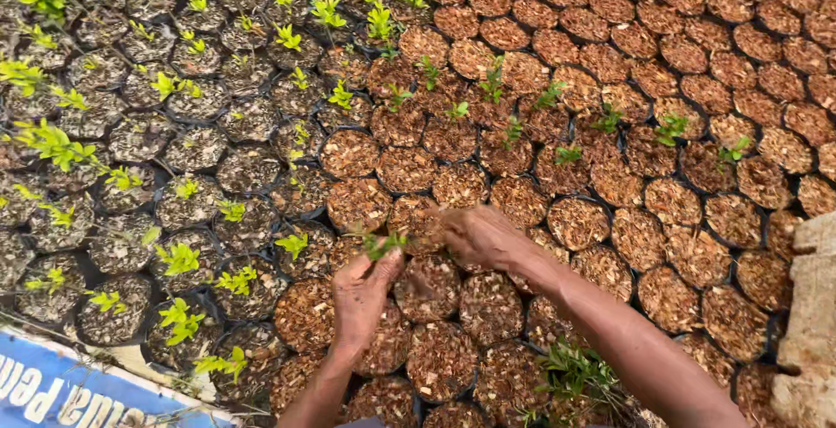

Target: The person separates small green seedlings from a container and plants them individually into rows of small black plastic pots filled with soil and mulch.

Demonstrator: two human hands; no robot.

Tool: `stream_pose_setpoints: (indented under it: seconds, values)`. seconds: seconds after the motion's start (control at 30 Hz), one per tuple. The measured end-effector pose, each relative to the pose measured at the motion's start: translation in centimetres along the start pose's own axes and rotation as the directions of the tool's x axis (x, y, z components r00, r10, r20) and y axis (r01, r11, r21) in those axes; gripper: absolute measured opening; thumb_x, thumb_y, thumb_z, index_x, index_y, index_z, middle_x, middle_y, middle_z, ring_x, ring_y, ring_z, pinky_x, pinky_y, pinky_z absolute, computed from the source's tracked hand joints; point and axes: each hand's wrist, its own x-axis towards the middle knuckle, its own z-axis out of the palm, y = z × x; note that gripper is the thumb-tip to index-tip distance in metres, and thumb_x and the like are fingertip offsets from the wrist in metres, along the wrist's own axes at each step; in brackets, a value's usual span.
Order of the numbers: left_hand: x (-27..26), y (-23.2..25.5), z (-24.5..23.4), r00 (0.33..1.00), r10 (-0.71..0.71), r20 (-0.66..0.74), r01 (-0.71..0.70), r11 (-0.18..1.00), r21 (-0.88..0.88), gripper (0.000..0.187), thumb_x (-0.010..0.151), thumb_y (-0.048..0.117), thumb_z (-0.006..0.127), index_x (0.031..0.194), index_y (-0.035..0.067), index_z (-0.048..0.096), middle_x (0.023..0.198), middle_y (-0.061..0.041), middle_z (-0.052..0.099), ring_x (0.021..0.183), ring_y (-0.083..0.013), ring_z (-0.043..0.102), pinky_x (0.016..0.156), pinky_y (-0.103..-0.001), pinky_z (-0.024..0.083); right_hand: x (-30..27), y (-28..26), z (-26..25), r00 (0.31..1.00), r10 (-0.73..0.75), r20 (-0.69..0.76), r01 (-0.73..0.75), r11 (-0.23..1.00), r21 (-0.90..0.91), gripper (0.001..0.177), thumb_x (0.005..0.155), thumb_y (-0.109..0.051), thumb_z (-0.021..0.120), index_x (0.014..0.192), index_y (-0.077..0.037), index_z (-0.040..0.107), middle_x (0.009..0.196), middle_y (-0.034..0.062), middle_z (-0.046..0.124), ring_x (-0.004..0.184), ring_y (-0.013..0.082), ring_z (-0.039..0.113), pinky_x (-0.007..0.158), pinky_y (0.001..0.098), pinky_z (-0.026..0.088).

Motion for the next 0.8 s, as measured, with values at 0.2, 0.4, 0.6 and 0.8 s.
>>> stream_pose_setpoints:
  seconds: [0.2, 0.4, 0.6, 0.8]
  values:
    - [4.2, 1.7, -9.3, 0.868, 0.136, -0.478, -0.123, 0.991, 0.059, 0.017, 0.094, 0.011, 0.072, 0.109, 0.006, 0.076, 0.121, -0.014, 0.076, 0.116, -0.0234, 0.073, 0.102, -0.038, 0.062, 15.5, 1.5, 0.8, 0.996, 0.072, 0.055, -0.042, 0.905, -0.424, 0.071, 0.097, -0.062, 0.044, 0.158, -0.028, 0.039, 0.059, -0.0074, 0.023, 0.05, 0.0111, 0.024, 0.055, 0.0287, 0.038]
    - [9.3, 3.2, -12.4, 0.756, -0.024, -0.654, -0.186, 0.95, -0.25, 0.023, 0.094, 0.007, 0.076, 0.116, 0.002, 0.073, 0.098, -0.02, 0.076, 0.083, -0.02, 0.072, 0.073, -0.033, 0.065, 23.5, -2.1, 0.5, 0.916, 0.338, 0.216, -0.235, 0.89, -0.392, 0.06, 0.103, -0.041, 0.058, 0.152, -0.009, 0.047, 0.107, 0.0223, 0.07, 0.102, 0.0341, 0.068, 0.099, 0.05, 0.054]
    - [10.9, 2.4, -14.1, 0.786, -0.135, -0.603, -0.122, 0.923, -0.365, 0.035, 0.091, 0.0, 0.075, 0.125, -0.005, 0.065, 0.128, -0.028, 0.068, 0.112, -0.0328, 0.072, 0.085, -0.041, 0.067, 25.6, -2.5, 0.2, 0.878, 0.402, 0.261, -0.257, 0.855, -0.451, 0.066, 0.099, -0.037, 0.065, 0.155, -0.013, 0.043, 0.147, 0.0198, 0.058, 0.134, 0.0365, 0.056, 0.117, 0.0575, 0.04]
    - [11.4, 0.1, -14.3, 0.843, -0.143, -0.518, -0.103, 0.903, -0.417, 0.06, 0.089, -0.006, 0.072, 0.145, -0.003, 0.051, 0.119, -0.03, 0.072, 0.111, -0.0301, 0.071, 0.095, -0.042, 0.063, 27.7, -2.8, 0.9, 0.766, 0.531, 0.362, -0.359, 0.821, -0.444, 0.075, 0.098, -0.043, 0.066, 0.158, -0.01, 0.036, 0.151, 0.02, 0.054, 0.134, 0.0369, 0.057, 0.117, 0.0523, 0.042]
